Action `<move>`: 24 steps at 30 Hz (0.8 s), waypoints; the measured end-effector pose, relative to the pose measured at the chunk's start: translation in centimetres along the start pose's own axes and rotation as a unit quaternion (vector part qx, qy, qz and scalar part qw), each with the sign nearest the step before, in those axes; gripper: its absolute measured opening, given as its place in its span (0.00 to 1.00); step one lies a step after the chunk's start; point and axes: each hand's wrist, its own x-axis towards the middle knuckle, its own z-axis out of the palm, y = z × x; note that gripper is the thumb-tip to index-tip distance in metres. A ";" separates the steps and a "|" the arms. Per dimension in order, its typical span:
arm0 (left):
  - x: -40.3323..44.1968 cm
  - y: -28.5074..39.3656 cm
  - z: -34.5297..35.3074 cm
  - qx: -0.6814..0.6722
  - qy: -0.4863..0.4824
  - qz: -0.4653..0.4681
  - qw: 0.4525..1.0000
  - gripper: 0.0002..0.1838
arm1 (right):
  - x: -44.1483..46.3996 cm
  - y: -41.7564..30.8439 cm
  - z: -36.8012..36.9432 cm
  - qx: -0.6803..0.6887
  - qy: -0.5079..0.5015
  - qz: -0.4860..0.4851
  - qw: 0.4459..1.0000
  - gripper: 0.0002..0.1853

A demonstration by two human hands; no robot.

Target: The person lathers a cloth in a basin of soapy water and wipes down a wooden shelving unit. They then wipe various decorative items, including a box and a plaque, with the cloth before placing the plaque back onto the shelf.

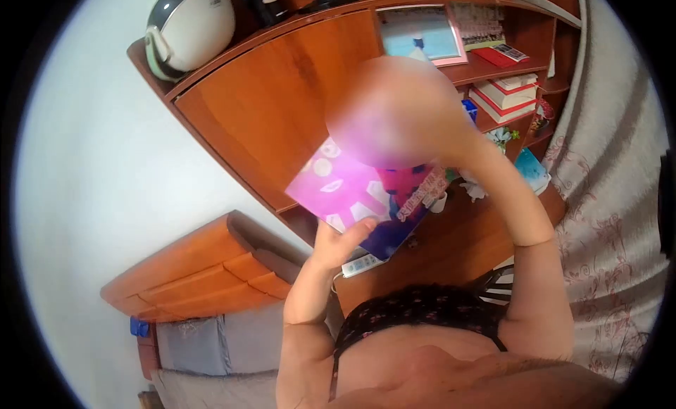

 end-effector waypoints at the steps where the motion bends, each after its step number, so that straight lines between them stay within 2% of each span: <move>1: -0.2 0.1 0.0 0.038 -0.026 0.012 0.999 0.20 | 0.3 -0.3 -0.4 -0.056 -0.004 -0.010 0.998 0.14; 2: -0.3 0.2 -0.1 0.074 -0.052 0.022 0.996 0.18 | 0.6 -0.6 -0.8 -0.111 -0.007 -0.020 0.994 0.14; 4: 0.0 -0.2 -0.6 0.092 -0.057 0.005 0.994 0.16 | -0.8 -2.0 1.8 0.105 -0.084 0.130 0.982 0.18; 5: 0.5 -1.1 -1.1 0.135 -0.064 0.055 0.987 0.15 | -1.6 -3.1 4.1 0.128 0.030 0.058 0.990 0.22; 6: 0.6 -1.7 -1.3 0.178 -0.070 0.104 0.976 0.14 | -1.1 -5.6 4.4 0.131 0.013 -0.010 0.991 0.25; 7: 0.5 -1.5 -0.6 0.104 -0.015 0.121 0.987 0.13 | -0.5 -7.5 4.6 0.133 -0.002 -0.077 0.988 0.29; 8: 0.4 -1.3 0.2 0.031 0.036 0.145 0.988 0.13 | 0.0 -7.2 4.7 0.136 -0.002 -0.078 0.988 0.29; 10: 0.6 -0.8 -1.1 0.143 -0.053 0.085 0.985 0.14 | 1.4 -5.3 4.8 0.042 0.005 -0.059 0.997 0.34; 11: 0.3 0.7 0.3 0.040 -0.022 0.028 0.999 0.13 | 1.8 -4.0 4.2 -0.002 0.044 -0.028 0.999 0.34; 12: 0.2 1.0 0.0 0.042 -0.018 0.028 0.999 0.13 | 1.5 -3.9 3.8 0.001 0.046 -0.030 0.998 0.34; 14: 0.2 1.6 -0.9 0.093 -0.079 0.053 0.991 0.17 | 1.2 -4.3 3.6 0.022 0.005 -0.031 0.999 0.33; 15: -0.3 0.4 -2.5 0.071 -0.092 0.009 0.993 0.23 | 0.9 -5.3 3.9 0.072 -0.021 -0.021 0.997 0.34; 16: -0.4 -1.2 -2.7 0.071 -0.088 0.011 0.994 0.23 | 0.6 -6.4 4.2 0.120 -0.047 -0.008 0.992 0.35; 17: -0.3 -1.8 -1.3 0.145 0.010 0.077 0.986 0.24 | 0.7 -7.3 4.3 0.140 -0.066 -0.072 0.985 0.35; 18: -0.4 -1.2 -1.7 0.081 0.012 0.073 0.994 0.26 | 0.9 -8.0 4.5 0.161 -0.086 -0.132 0.974 0.35; 19: -0.4 -0.2 -2.0 0.017 0.015 0.070 0.997 0.28 | 1.5 -7.3 5.1 0.097 -0.017 -0.116 0.988 0.34; 20: -0.7 1.1 -1.8 0.016 0.018 0.066 0.998 0.28 | 2.3 -6.3 4.9 0.101 -0.019 -0.115 0.988 0.34; 22: -0.7 2.8 -1.9 0.085 -0.045 -0.061 0.994 0.33 | 4.2 -4.6 4.1 0.051 0.026 -0.035 0.998 0.35; 24: -0.8 3.0 -2.1 0.067 -0.042 -0.073 0.994 0.35 | 4.1 -5.5 4.2 0.036 0.008 -0.030 0.999 0.36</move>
